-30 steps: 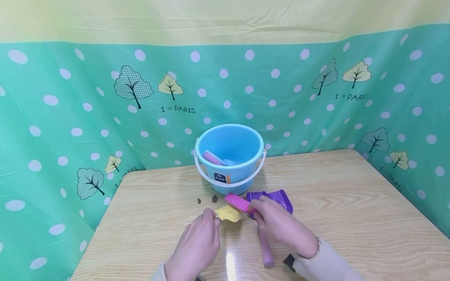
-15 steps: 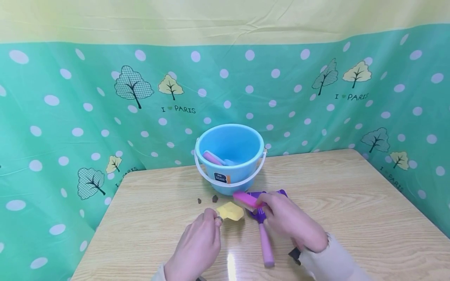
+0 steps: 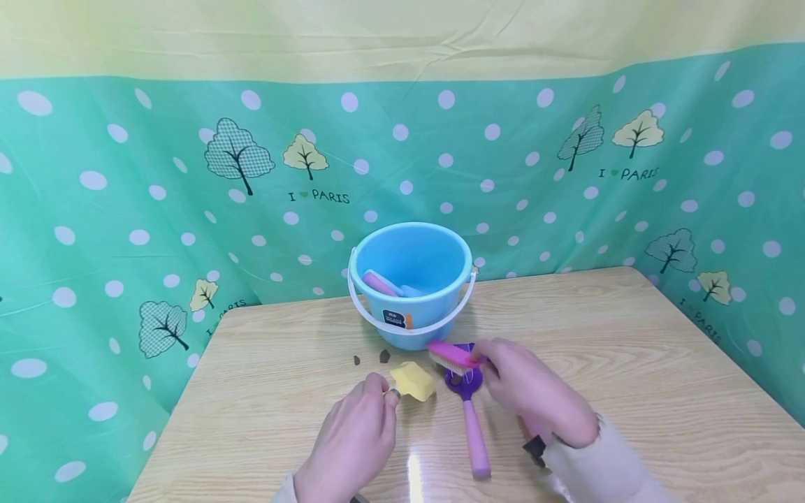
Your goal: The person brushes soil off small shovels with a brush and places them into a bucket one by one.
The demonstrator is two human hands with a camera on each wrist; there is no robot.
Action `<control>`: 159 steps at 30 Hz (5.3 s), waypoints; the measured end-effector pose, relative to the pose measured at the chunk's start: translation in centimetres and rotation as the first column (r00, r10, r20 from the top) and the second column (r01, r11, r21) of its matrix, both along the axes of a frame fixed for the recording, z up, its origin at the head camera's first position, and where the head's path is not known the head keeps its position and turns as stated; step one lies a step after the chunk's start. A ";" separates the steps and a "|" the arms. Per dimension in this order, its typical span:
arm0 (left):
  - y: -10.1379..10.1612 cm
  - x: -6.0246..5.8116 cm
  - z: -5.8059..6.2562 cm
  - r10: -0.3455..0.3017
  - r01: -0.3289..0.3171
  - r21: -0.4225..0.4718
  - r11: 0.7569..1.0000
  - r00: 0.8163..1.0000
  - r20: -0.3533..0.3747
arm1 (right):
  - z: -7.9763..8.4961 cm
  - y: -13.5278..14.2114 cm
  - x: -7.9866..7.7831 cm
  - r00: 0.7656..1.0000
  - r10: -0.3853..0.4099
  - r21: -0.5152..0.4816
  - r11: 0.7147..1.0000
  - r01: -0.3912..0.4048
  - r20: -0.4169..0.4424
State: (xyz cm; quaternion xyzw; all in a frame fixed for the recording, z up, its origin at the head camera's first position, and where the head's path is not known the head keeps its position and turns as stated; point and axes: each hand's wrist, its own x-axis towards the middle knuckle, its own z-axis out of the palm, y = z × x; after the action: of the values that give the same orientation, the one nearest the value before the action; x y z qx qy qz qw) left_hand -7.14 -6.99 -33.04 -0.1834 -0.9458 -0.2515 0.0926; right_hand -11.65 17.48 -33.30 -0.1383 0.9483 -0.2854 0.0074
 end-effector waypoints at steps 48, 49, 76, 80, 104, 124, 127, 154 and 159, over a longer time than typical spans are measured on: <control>-0.1 -0.6 0.3 0.020 -0.016 0.064 0.998 0.998 -0.067 | 1.4 2.8 -0.6 0.989 -0.142 0.047 0.989 0.141 0.033; 0.0 -0.6 0.3 0.020 -0.015 0.068 0.998 0.997 -0.074 | 1.4 2.8 -0.6 0.989 -0.141 0.047 0.989 0.140 0.032; 0.1 -1.0 0.2 -0.017 0.049 0.274 0.961 0.993 -0.117 | 1.4 3.0 -0.6 0.987 -0.157 0.051 0.987 0.155 0.030; 0.0 -1.1 0.3 -0.011 0.058 0.318 0.946 0.989 -0.149 | 1.4 3.0 -0.6 0.987 -0.159 0.053 0.986 0.157 0.031; -1.4 -4.1 2.0 -0.035 0.156 0.465 0.871 0.965 -0.258 | 1.1 2.8 -0.9 0.985 -0.162 0.047 0.986 0.159 0.060; -1.7 -10.0 6.4 -0.064 0.122 0.285 0.951 0.976 -0.206 | 1.0 2.5 -0.8 0.990 -0.134 0.074 0.989 0.132 0.030; -1.8 -11.2 6.7 -0.093 0.127 0.195 0.973 0.980 -0.175 | 1.0 2.4 -0.7 0.991 -0.132 0.074 0.989 0.129 0.030; 1.8 -20.1 7.7 -0.181 0.232 -0.335 0.913 0.967 0.177 | 0.8 2.5 -0.8 0.986 -0.148 0.065 0.988 0.143 0.074; 1.9 -21.2 7.2 -0.219 0.286 -0.315 0.905 0.948 0.232 | 0.9 2.4 -0.9 0.985 -0.155 0.059 0.987 0.151 0.072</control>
State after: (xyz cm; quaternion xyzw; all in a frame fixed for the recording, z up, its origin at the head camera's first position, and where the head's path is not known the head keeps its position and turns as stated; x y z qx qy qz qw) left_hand -28.30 -5.11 -25.79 -0.2930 -0.9477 -0.1082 -0.0657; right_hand -12.54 19.91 -32.39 -0.0539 0.9624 -0.2649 0.0254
